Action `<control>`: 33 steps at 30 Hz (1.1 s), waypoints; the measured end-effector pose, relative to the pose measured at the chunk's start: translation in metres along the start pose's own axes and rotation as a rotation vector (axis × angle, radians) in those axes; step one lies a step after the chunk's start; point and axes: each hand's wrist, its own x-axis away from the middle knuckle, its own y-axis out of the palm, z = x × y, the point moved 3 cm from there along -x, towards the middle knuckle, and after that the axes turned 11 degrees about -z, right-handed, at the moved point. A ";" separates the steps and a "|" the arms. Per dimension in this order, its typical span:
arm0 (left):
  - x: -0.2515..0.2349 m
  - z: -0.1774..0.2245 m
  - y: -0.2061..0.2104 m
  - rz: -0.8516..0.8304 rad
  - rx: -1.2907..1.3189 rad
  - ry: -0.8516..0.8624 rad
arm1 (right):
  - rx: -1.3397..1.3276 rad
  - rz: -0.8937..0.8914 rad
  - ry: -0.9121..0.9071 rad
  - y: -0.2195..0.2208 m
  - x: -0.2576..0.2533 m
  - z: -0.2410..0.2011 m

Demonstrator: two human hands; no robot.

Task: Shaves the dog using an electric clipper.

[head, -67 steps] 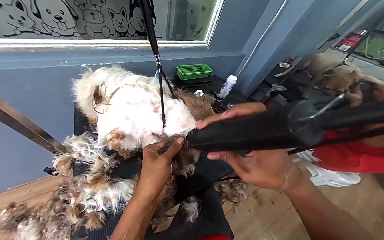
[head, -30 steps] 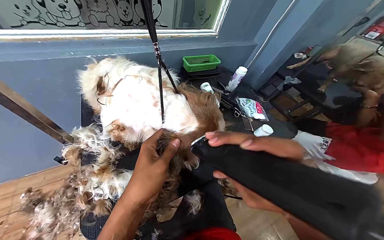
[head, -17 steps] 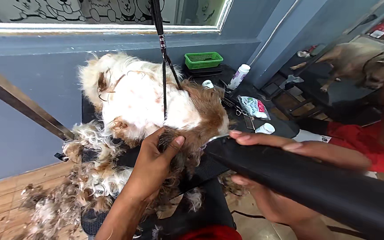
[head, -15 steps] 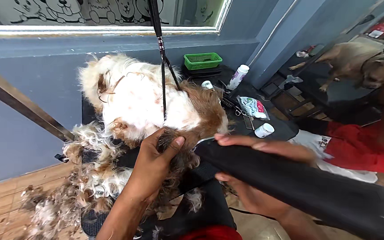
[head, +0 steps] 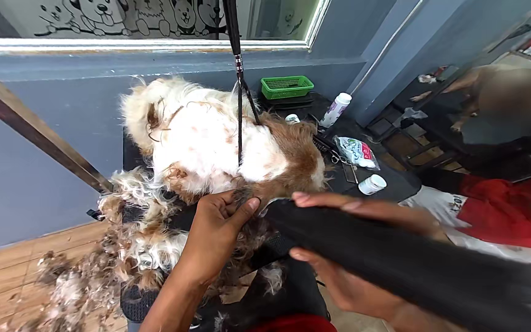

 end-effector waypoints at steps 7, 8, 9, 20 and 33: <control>0.006 -0.005 0.000 0.019 -0.004 -0.012 | -0.288 -0.094 0.027 0.017 0.056 0.017; 0.008 -0.005 0.000 0.017 0.009 -0.027 | -0.282 -0.053 0.022 0.014 0.051 0.008; 0.009 -0.005 0.000 0.017 0.020 -0.039 | -0.248 -0.013 0.011 0.009 0.042 -0.001; 0.011 -0.009 0.013 0.019 0.073 -0.043 | -0.158 -0.083 -0.051 0.020 0.069 0.009; -0.012 0.004 -0.010 -0.221 -0.915 0.547 | -0.315 0.057 0.311 0.015 0.087 0.024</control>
